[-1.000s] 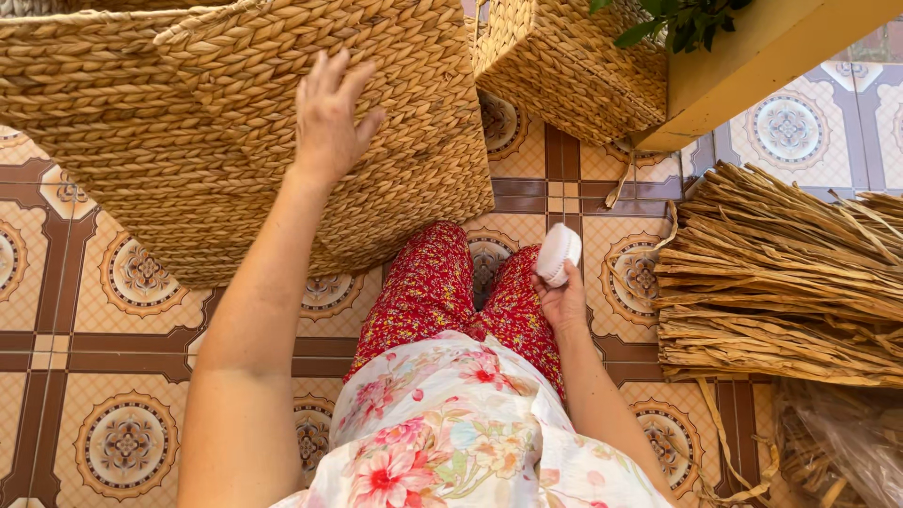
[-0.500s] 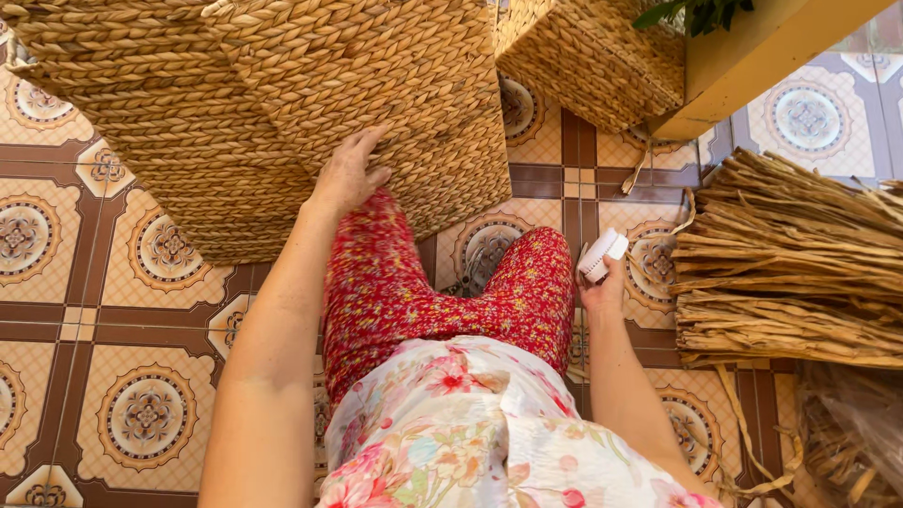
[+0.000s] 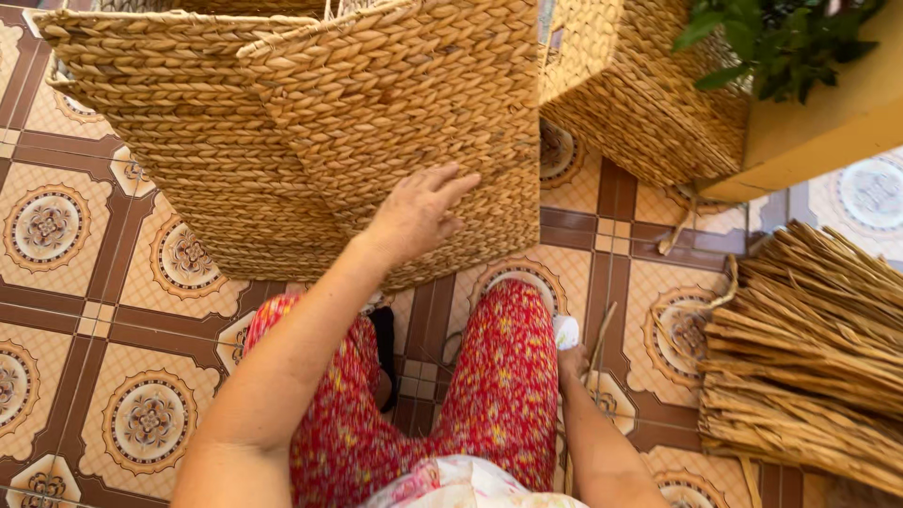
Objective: The person scrubs the exterior of woven baskets with a white brush, moving between an indoor tiled area and an outdoor brick patio. They handle multiple baskets, scrubbing them one by one and occasionally moving them aside.
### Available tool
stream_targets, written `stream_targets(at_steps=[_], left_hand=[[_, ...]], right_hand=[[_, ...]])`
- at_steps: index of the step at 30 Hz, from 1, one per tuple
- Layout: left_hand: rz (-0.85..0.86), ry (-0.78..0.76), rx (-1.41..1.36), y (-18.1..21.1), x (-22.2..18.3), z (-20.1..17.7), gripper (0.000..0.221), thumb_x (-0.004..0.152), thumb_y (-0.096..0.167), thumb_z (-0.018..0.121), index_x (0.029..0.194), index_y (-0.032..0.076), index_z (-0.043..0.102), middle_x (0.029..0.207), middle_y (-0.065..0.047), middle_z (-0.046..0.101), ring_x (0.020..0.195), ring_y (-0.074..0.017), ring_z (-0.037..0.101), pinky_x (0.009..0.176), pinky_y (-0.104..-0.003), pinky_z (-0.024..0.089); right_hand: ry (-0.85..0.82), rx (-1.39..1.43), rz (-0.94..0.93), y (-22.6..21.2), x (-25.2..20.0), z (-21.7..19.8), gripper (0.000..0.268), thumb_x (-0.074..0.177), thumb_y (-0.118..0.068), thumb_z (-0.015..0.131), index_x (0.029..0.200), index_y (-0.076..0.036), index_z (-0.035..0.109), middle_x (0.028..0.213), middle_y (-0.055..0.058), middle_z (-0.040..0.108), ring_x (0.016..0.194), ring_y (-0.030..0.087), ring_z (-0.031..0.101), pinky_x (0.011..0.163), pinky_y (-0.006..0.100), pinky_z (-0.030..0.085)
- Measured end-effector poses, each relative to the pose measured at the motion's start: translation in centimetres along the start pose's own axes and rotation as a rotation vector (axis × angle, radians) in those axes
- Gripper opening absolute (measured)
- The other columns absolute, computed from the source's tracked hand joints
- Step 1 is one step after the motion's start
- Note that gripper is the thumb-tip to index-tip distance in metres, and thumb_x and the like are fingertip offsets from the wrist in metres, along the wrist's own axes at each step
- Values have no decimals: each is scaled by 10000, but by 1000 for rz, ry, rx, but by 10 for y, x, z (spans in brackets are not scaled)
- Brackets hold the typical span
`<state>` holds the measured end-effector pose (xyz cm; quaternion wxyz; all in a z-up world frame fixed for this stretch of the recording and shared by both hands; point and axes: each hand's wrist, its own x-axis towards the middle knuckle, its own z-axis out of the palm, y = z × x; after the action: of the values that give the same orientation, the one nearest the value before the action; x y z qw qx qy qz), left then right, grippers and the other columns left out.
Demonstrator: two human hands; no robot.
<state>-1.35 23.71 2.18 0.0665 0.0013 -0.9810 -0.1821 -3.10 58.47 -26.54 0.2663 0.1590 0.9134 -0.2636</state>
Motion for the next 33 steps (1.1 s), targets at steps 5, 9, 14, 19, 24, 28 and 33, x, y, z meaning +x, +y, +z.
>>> stream_targets(at_steps=[5, 9, 14, 19, 24, 28, 33], left_hand=[[124, 266, -189, 9, 38, 10, 636, 873, 135, 764, 1462, 185, 528, 1512, -178, 498, 1376, -378, 509, 1147, -484, 412], [155, 446, -418, 18, 64, 11, 461, 969, 79, 720, 1402, 180, 601, 1440, -112, 614, 1316, -306, 632, 1129, -405, 531], [233, 417, -599, 29, 85, 28, 364, 915, 24, 699, 1265, 120, 661, 1277, -116, 683, 1184, -301, 689, 1030, -398, 572], [133, 138, -748, 35, 59, 50, 384, 887, 3, 708, 1246, 138, 690, 1199, -82, 718, 1120, -276, 712, 956, -381, 592], [109, 21, -763, 32, 28, 74, 449, 795, -30, 713, 1219, 114, 688, 1117, -109, 702, 1079, -332, 689, 951, -428, 571], [-64, -48, -715, 21, -10, 85, 387, 841, 17, 712, 1212, 123, 695, 1131, -107, 723, 1051, -337, 699, 889, -416, 575], [-418, -163, -674, 32, -83, 57, 333, 919, 123, 696, 1251, 142, 675, 1165, -136, 705, 1006, -355, 694, 845, -432, 573]], right_hand=[[-28, -47, 19, -1, 8, 7, 647, 756, -311, 891, 1227, 4, 579, 1150, 270, 685, 1037, 409, 680, 862, 466, 558], [-38, -68, 39, 2, 12, 22, 762, 721, -300, 918, 1291, 9, 518, 1179, 294, 653, 1044, 416, 668, 871, 467, 553], [-4, -95, 58, -13, 30, 21, 913, 677, -285, 952, 1371, 15, 441, 1215, 324, 614, 1052, 424, 652, 882, 469, 547], [35, -86, 97, 2, 18, 7, 1039, 630, -279, 989, 1429, 13, 393, 1254, 340, 586, 1059, 414, 654, 887, 459, 552], [-195, -124, 31, -32, 47, -23, 862, 659, -432, 945, 1248, 61, 553, 1115, 234, 705, 1002, 342, 704, 817, 438, 596], [72, 290, 82, -104, 31, -16, 769, 671, -395, 930, 1237, 28, 627, 1102, 171, 694, 947, 270, 680, 821, 407, 535], [-391, 701, 38, -182, -50, -26, 633, 795, -211, 778, 1355, -44, 535, 1151, 119, 703, 898, 208, 720, 722, 373, 595]])
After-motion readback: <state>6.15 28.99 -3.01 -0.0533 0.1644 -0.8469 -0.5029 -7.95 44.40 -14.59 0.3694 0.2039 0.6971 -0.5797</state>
